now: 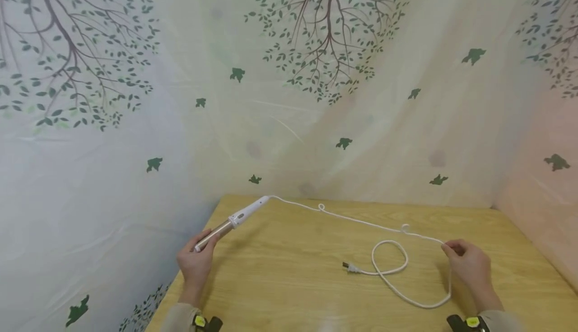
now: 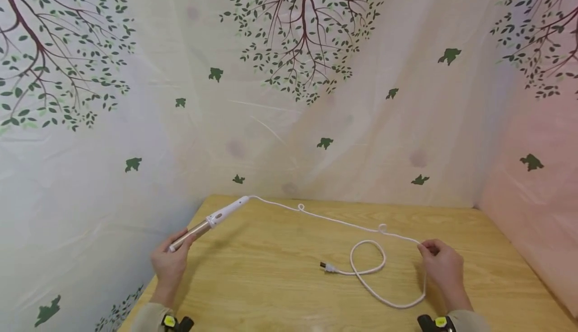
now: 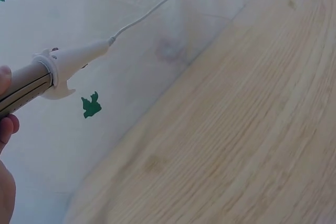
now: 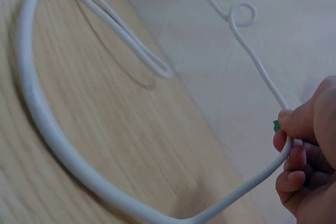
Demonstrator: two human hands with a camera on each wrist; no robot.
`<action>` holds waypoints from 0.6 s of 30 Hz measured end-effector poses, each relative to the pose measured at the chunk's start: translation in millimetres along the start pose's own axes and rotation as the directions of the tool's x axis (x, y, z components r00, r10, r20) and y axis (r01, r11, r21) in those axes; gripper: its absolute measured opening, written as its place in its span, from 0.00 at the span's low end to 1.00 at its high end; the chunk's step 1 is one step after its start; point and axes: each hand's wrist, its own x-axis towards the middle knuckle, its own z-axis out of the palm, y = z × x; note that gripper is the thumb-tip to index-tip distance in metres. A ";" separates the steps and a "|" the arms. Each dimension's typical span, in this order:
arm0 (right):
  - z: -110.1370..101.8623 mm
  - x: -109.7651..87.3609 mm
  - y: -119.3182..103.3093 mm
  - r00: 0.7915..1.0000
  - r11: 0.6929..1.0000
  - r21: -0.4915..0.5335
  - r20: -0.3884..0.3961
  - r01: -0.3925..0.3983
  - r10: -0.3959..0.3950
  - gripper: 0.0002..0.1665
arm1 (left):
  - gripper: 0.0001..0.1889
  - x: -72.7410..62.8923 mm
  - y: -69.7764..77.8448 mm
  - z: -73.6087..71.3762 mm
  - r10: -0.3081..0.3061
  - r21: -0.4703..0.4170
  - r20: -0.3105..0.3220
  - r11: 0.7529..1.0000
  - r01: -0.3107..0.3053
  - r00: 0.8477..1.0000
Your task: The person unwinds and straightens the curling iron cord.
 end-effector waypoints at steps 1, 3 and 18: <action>-2.2 1.2 0.7 1.000 1.000 0.001 -0.006 -0.007 0.007 0.13 | 0.15 -0.3 -0.3 -0.2 0.008 0.005 0.001 1.000 -0.008 1.000; -7.8 4.0 2.5 0.998 0.998 0.005 -0.017 -0.055 0.055 0.14 | 0.15 -0.5 -1.6 -0.9 0.030 0.031 -0.005 0.999 -0.029 1.000; -44.1 17.5 28.1 0.935 0.934 0.039 0.006 -0.354 0.355 0.23 | 0.10 -5.3 -13.3 -4.5 0.116 0.062 -0.061 0.992 -0.112 0.991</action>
